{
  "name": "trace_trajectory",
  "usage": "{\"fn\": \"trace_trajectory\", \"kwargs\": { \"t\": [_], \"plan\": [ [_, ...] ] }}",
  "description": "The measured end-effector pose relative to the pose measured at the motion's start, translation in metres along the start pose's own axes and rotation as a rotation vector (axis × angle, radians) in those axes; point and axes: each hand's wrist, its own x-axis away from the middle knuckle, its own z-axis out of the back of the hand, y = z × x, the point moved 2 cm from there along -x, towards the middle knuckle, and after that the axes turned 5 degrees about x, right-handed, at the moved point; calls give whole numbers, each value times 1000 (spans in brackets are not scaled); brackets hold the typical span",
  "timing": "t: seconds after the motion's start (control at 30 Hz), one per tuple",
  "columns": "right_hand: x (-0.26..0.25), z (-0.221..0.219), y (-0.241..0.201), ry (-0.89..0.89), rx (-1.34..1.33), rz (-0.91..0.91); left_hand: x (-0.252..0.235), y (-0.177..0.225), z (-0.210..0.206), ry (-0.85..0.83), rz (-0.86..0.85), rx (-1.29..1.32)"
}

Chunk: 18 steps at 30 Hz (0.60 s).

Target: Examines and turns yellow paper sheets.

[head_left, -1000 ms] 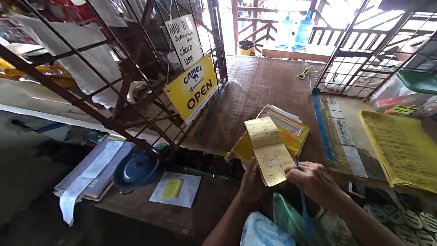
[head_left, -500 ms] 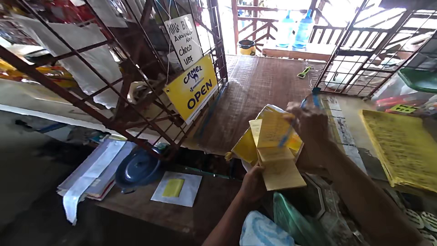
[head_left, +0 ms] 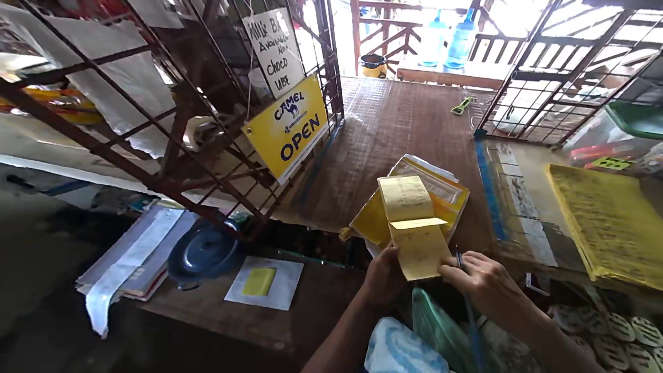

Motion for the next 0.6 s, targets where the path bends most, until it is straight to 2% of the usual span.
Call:
{"fn": "trace_trajectory", "kwargs": {
  "t": [0.13, 0.33, 0.5, 0.6],
  "plan": [
    [-2, -3, 3, 48, -62, -24, -1, -1, 1, -20, -1, -6],
    [-7, -5, 15, -10, -193, -161, -7, -3, 7, -139, -14, -2],
    [-27, 6, 38, -190, -625, -353, -1, 2, -1, -31, 13, -29],
    [-48, 13, 54, -196, -689, -367, 1, 2, -2, -25, -5, -43]
  ]
}}
